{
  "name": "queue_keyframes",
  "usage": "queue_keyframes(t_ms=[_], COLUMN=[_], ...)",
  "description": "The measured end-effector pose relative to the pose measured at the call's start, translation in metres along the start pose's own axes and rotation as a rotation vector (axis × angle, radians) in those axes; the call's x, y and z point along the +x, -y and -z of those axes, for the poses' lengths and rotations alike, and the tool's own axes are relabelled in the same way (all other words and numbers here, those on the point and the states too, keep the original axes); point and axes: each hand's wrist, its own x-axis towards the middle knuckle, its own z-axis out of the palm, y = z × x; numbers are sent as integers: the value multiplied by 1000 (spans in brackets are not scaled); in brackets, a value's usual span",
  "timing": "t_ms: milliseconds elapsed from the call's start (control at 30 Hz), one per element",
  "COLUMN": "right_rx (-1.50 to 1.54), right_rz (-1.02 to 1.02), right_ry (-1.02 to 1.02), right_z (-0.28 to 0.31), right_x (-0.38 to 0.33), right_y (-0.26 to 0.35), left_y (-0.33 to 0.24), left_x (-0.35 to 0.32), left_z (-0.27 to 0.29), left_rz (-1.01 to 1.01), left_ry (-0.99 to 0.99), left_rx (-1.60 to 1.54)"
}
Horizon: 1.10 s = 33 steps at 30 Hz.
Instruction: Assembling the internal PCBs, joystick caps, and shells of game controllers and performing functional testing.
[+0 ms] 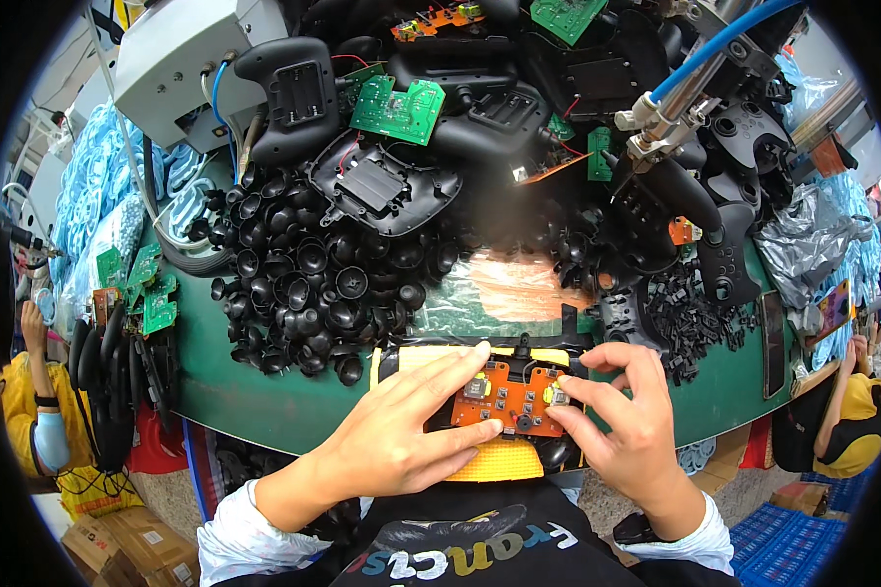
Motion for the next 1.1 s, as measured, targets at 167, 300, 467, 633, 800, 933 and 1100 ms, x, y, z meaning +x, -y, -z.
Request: queue_keyframes(t_ms=[167,300,467,633,800,933,1100], right_rx=[135,167,379,109,-3,64,-12], right_rz=[-9,64,-21,331,257,309,410], right_ry=[30,66,185,33,58,113,102], right_z=[-2,-7,-4,17,2,10,-5], right_x=[5,12,22,-10,-29,-5,13], right_y=[-11,-17,-25,-18,-2,-6,2], left_y=[2,-14,-22,-21,-26,-25,-22], left_x=[-2,-11,-14,-13,-11,-10,-11], left_z=[1,-7,-7,-10,-8,-6,-10], left_rz=[6,105,155,152,155,134,140], left_ry=[27,-17,-35,-24,-24,-40,-33], left_rx=[33,65,163,170,176,195,165])
